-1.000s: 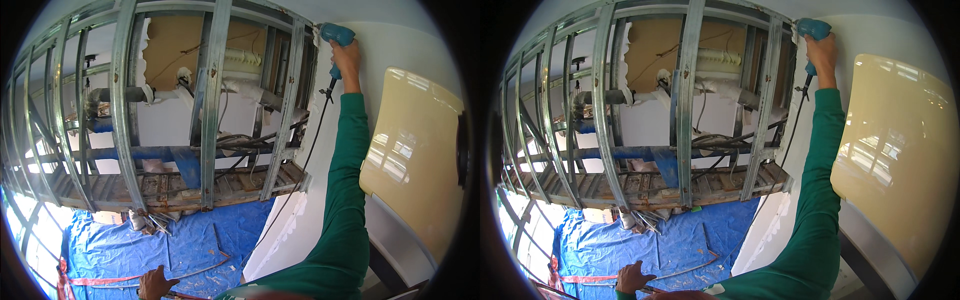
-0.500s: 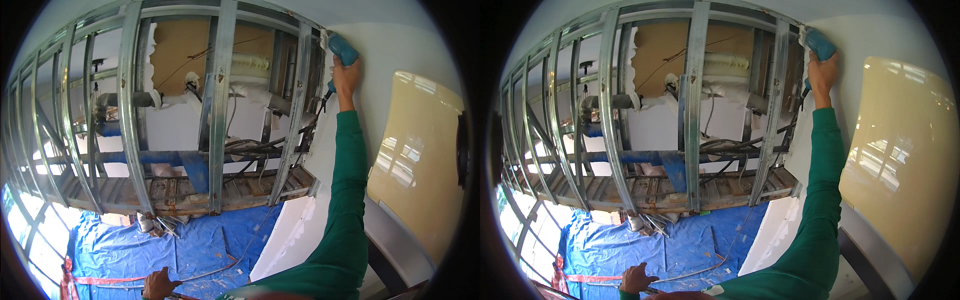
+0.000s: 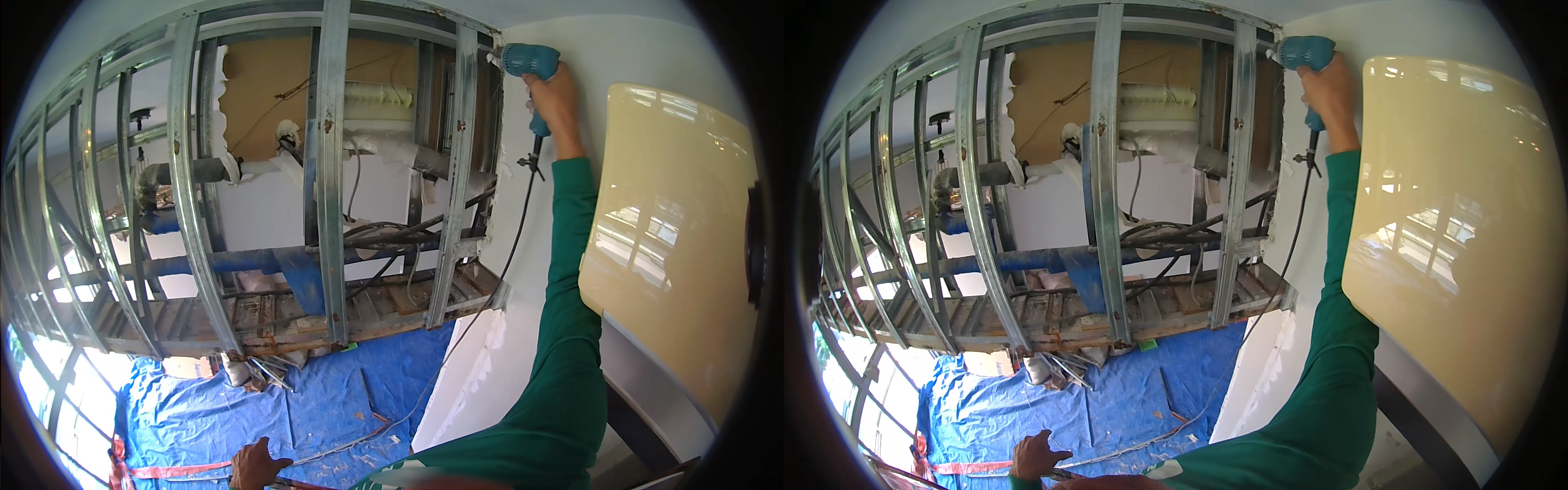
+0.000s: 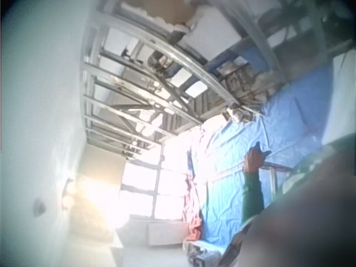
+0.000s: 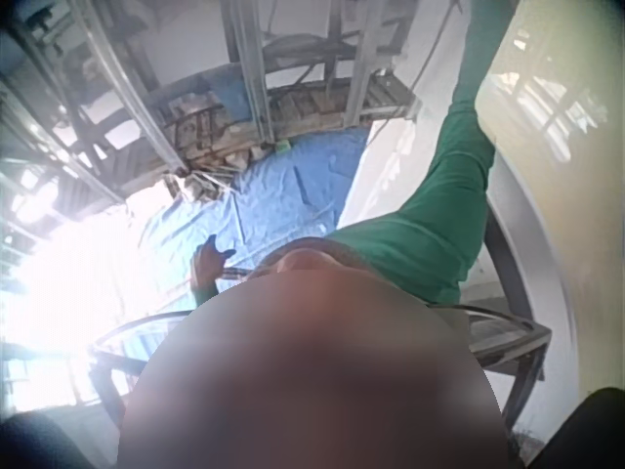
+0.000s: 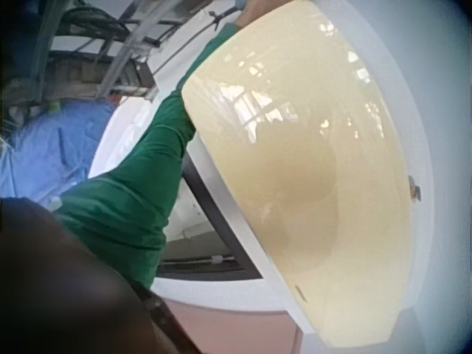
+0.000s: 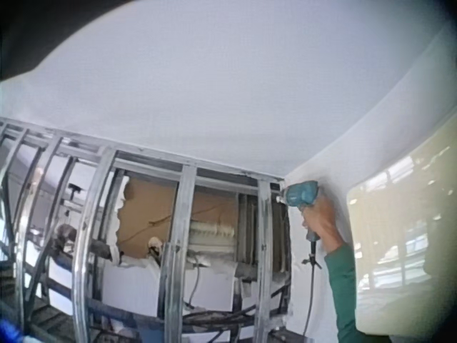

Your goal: The person uses a corded drill to fasten metal studs to a wall and ceiling framework. They position and secure multiple metal pieces, occasionally adjusting their grip and stance on a ladder.

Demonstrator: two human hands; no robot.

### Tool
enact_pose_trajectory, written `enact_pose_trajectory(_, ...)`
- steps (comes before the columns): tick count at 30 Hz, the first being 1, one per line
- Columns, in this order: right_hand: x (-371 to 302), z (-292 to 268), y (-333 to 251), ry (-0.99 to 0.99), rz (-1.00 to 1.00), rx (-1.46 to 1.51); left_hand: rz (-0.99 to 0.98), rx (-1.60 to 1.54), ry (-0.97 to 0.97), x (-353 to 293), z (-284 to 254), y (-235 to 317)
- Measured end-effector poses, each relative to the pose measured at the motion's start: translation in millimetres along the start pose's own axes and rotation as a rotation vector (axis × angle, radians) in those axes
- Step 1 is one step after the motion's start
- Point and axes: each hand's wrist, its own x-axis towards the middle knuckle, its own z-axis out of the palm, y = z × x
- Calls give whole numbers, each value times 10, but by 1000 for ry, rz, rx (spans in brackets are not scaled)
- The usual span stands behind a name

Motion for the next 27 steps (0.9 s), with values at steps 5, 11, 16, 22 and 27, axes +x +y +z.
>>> enact_pose_trajectory(5,-104,224,224,259,-181,-105,10,-1,-43,5,-34,-5)
enact_pose_trajectory(11,-1,216,281,-27,-62,-268,7,-60,-36,-51,-126,120)
enact_pose_trajectory(16,-404,398,346,70,-76,-228,7,-56,-48,-67,-165,123)
enact_pose_trajectory(22,-338,315,210,328,-246,-179,9,-17,-74,3,-55,12)
enact_pose_trajectory(27,-197,244,102,336,-200,-205,9,-19,-2,19,5,-24)
